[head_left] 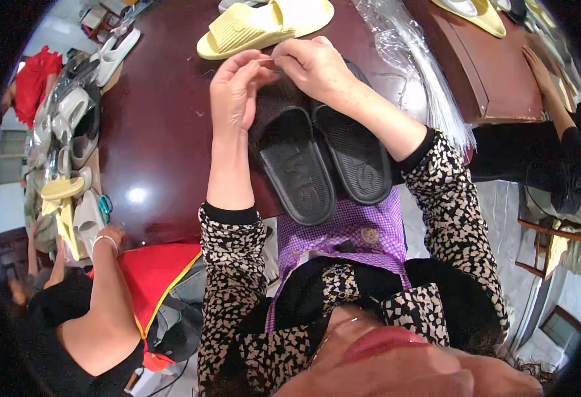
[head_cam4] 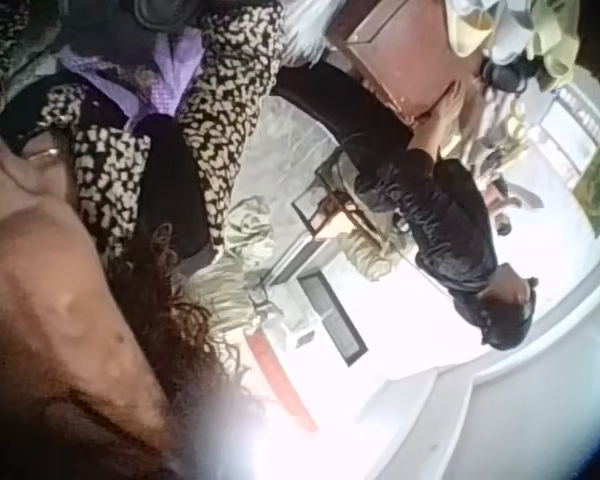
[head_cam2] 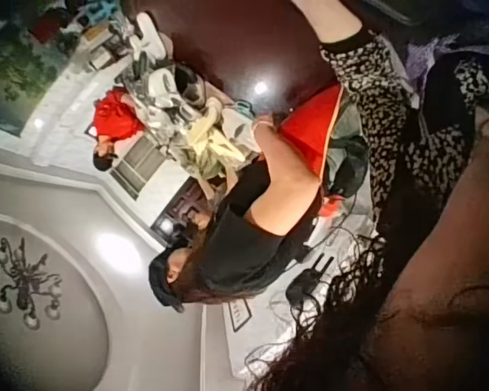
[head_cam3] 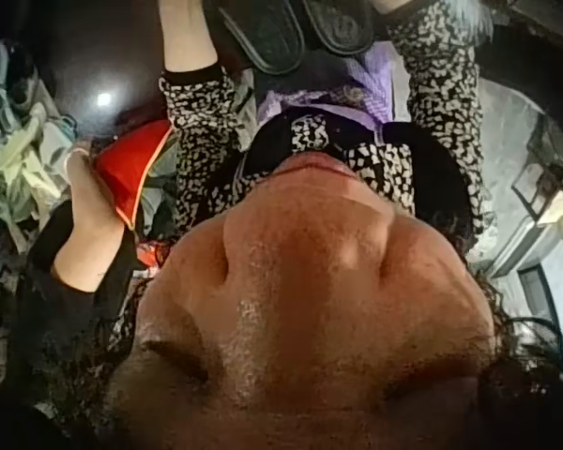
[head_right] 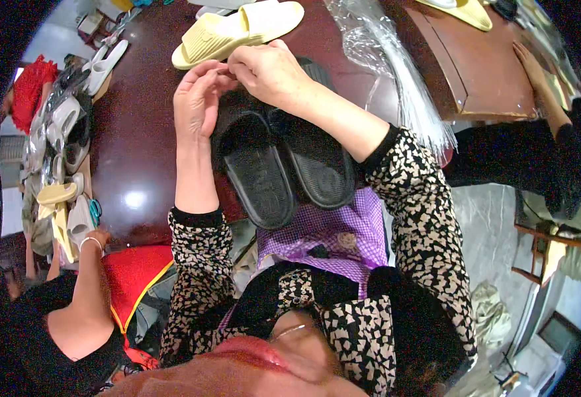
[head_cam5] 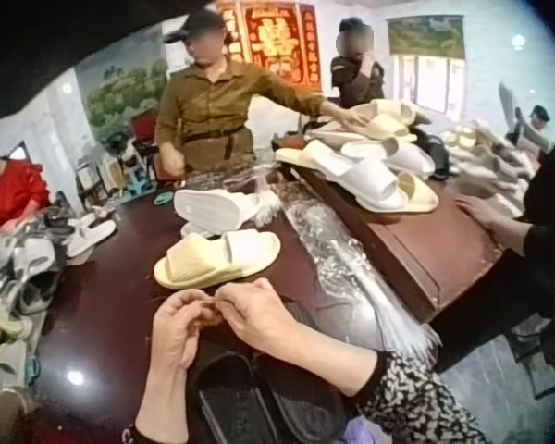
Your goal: The person pairs slippers together by threading plastic ties through them by hand and places them on the table.
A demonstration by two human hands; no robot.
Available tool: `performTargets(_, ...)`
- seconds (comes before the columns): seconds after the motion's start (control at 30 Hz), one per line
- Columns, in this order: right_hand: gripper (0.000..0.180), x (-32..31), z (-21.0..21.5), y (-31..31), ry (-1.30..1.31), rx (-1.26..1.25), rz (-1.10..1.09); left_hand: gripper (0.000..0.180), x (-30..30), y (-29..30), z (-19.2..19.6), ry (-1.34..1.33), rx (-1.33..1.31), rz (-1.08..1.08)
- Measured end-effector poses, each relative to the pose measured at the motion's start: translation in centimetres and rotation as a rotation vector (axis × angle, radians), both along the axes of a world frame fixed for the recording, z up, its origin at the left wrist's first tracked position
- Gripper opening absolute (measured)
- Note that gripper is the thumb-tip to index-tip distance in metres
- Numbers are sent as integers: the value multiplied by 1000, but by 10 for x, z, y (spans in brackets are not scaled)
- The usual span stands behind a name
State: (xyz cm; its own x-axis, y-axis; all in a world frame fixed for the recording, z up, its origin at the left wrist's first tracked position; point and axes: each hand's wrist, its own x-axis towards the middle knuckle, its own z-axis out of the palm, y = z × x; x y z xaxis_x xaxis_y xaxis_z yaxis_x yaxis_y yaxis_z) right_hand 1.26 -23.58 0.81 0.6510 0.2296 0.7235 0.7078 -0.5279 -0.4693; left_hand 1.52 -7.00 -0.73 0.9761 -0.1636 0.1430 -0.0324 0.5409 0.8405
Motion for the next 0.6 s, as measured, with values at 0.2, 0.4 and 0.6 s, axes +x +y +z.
performTargets(0.2,12,-34,53,-34,-204,-159,-132,17,13,12,-4,29,9,294)
performTargets(0.4,18,-96,51,-39,378,-537,153,22,21,26,-15,174,-92,418)
performTargets(0.6,19,-80,-6,-10,175,-748,-60,23,29,25,-23,249,-63,442)
